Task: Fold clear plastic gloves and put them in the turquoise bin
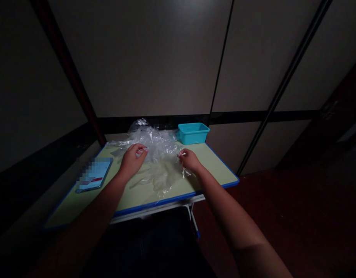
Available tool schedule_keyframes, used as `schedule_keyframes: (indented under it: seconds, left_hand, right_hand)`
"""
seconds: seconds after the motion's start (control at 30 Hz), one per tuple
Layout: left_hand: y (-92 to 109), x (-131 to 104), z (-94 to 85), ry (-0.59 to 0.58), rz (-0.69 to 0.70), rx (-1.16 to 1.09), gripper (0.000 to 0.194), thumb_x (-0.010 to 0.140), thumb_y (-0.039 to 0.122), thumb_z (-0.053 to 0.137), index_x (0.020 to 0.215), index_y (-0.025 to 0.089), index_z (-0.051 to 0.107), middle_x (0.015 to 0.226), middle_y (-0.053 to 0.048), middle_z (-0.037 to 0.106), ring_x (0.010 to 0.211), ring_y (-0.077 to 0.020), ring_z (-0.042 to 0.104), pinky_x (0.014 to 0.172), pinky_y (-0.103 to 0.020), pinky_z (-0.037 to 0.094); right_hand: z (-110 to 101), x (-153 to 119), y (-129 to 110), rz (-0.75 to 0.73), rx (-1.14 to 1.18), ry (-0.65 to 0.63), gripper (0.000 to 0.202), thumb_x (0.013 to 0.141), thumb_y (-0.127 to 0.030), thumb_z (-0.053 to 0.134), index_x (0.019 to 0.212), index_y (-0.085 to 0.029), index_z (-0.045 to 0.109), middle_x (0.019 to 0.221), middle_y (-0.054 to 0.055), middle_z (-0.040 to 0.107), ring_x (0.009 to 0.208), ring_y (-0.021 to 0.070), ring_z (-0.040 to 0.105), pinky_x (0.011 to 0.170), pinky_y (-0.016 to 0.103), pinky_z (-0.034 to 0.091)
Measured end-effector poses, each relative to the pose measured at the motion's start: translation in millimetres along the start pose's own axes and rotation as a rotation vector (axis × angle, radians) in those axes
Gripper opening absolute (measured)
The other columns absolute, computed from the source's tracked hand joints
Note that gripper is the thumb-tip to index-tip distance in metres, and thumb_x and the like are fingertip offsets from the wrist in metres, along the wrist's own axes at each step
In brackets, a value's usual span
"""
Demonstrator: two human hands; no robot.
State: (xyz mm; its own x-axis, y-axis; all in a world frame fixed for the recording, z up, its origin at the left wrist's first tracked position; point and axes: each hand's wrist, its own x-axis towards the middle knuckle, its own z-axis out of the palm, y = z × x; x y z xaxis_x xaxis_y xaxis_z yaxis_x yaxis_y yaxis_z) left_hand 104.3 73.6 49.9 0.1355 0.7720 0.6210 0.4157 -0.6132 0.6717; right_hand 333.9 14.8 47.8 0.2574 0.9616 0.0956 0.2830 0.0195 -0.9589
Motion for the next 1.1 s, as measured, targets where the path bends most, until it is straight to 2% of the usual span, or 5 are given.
schedule_keyframes:
  seconds: [0.13, 0.4, 0.67, 0.93, 1.1]
  left_hand:
    - [13, -28, -1.3, -0.054, -0.097, -0.049, 0.018, 0.080, 0.033, 0.060, 0.092, 0.019, 0.061, 0.094, -0.007, 0.063, 0.086, -0.0212, 0.060, 0.082, -0.036, 0.048]
    - [6, -49, -22.7, -0.365, -0.859, -0.855, 0.039, 0.077, 0.049, 0.069, 0.099, 0.017, 0.063, 0.098, -0.010, 0.070, 0.095, -0.0218, 0.064, 0.088, -0.035, 0.046]
    - [8, -52, -25.7, -0.336, -0.762, -1.327, 0.069, 0.058, 0.068, 0.076, 0.111, 0.026, 0.063, 0.114, -0.005, 0.070, 0.107, -0.0284, 0.063, 0.086, -0.041, 0.050]
    - [6, -67, -51.8, -0.296, -0.656, -1.332, 0.053, 0.059, 0.055, 0.081, 0.102, 0.030, 0.063, 0.100, 0.001, 0.069, 0.090, -0.0196, 0.066, 0.078, -0.034, 0.054]
    - [17, -80, -44.9, -0.344, -0.681, -1.263, 0.053, 0.058, 0.045, 0.084, 0.104, 0.032, 0.061, 0.088, 0.004, 0.066, 0.074, -0.0135, 0.065, 0.060, -0.024, 0.051]
  right_hand:
    - [3, -6, -30, -0.125, 0.071, -0.056, 0.024, 0.082, -0.034, 0.064, 0.075, -0.021, 0.045, 0.062, -0.005, 0.064, 0.031, 0.0031, 0.035, 0.032, 0.016, 0.027]
    - [50, -17, -98, -0.350, 0.277, -0.400, 0.034, 0.077, -0.045, 0.068, 0.080, -0.022, 0.044, 0.072, -0.003, 0.071, 0.028, 0.0035, 0.036, 0.028, 0.017, 0.028]
    - [66, -25, -156, -0.307, 0.501, -0.514, 0.034, 0.081, -0.045, 0.065, 0.080, -0.023, 0.039, 0.081, -0.003, 0.072, 0.029, 0.0001, 0.026, 0.032, 0.015, 0.021]
    - [42, -3, -113, -0.170, 0.496, -0.274, 0.041, 0.068, -0.048, 0.072, 0.078, -0.024, 0.040, 0.075, -0.002, 0.073, 0.029, 0.0018, 0.028, 0.032, 0.018, 0.023]
    - [33, -2, -73, -0.111, 0.504, -0.215, 0.048, 0.059, -0.050, 0.076, 0.078, -0.023, 0.043, 0.075, 0.001, 0.074, 0.033, 0.0045, 0.036, 0.034, 0.018, 0.026]
